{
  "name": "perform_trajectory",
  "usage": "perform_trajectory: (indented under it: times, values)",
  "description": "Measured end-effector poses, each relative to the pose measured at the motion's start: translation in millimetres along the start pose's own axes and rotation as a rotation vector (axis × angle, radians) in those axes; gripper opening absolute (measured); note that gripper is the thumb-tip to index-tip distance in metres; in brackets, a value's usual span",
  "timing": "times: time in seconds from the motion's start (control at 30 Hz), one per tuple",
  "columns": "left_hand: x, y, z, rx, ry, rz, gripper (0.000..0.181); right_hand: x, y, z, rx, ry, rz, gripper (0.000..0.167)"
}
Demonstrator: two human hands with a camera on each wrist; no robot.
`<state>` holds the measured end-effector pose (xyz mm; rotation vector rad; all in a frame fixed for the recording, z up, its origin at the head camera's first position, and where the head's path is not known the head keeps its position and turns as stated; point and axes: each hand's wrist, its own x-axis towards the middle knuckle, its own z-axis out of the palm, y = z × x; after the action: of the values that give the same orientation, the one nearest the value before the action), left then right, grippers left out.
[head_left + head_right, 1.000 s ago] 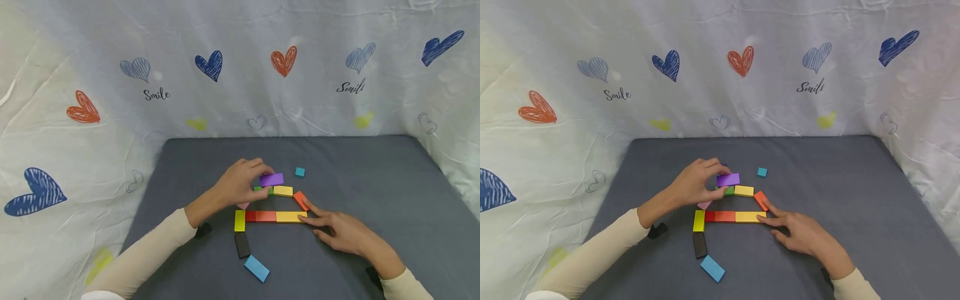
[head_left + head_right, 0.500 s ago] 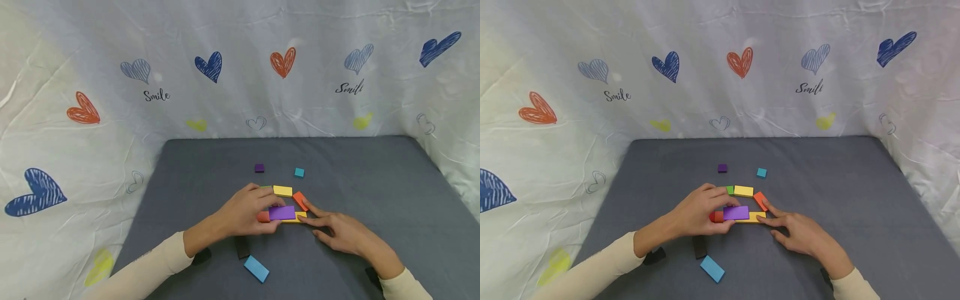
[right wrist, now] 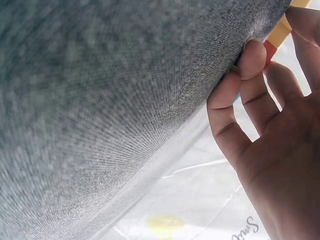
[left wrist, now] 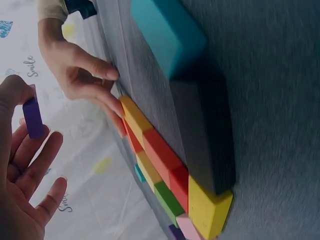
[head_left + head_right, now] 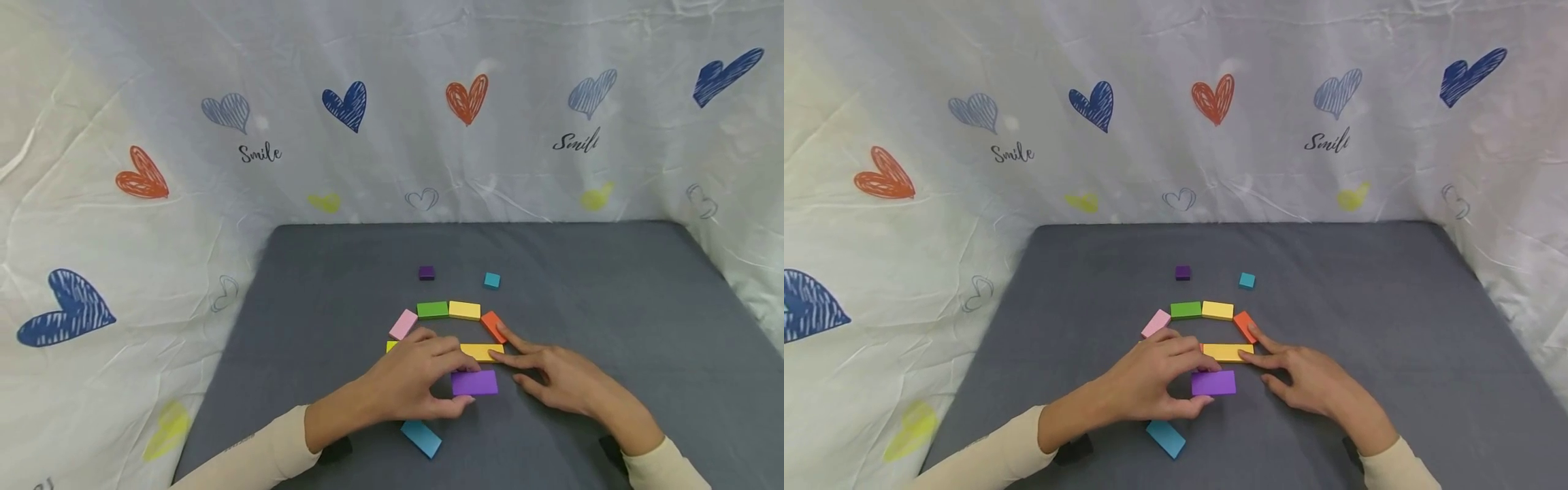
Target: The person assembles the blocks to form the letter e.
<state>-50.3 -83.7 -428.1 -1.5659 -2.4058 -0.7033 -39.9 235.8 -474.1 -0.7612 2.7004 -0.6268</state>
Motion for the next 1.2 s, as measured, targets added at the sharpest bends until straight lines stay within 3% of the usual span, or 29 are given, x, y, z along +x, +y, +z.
perform_trajectory:
  times: [0.2, 0.67, 1.03, 1.2]
  values:
    - [-7.4, 12.0, 6.6, 0.007, -0.038, 0.002, 0.03, -0.3, 0.3, -0.3, -0.028, -0.002, 0.013, 0.057]
    - [-28.6, 32.1, 30.0, -0.008, -0.313, -0.044, 0.033, 0.2, -2.8, -1.0, -0.046, -0.012, 0.046, 0.057]
    - [-36.1, 34.2, 43.4, -0.032, -0.425, -0.07, 0.037, -0.1, -1.7, 0.1, -0.051, -0.009, 0.05, 0.058]
    - [-38.7, 33.7, 45.3, 0.015, -0.436, -0.079, 0.037, 0.1, -2.3, -0.7, -0.047, -0.01, 0.054, 0.057]
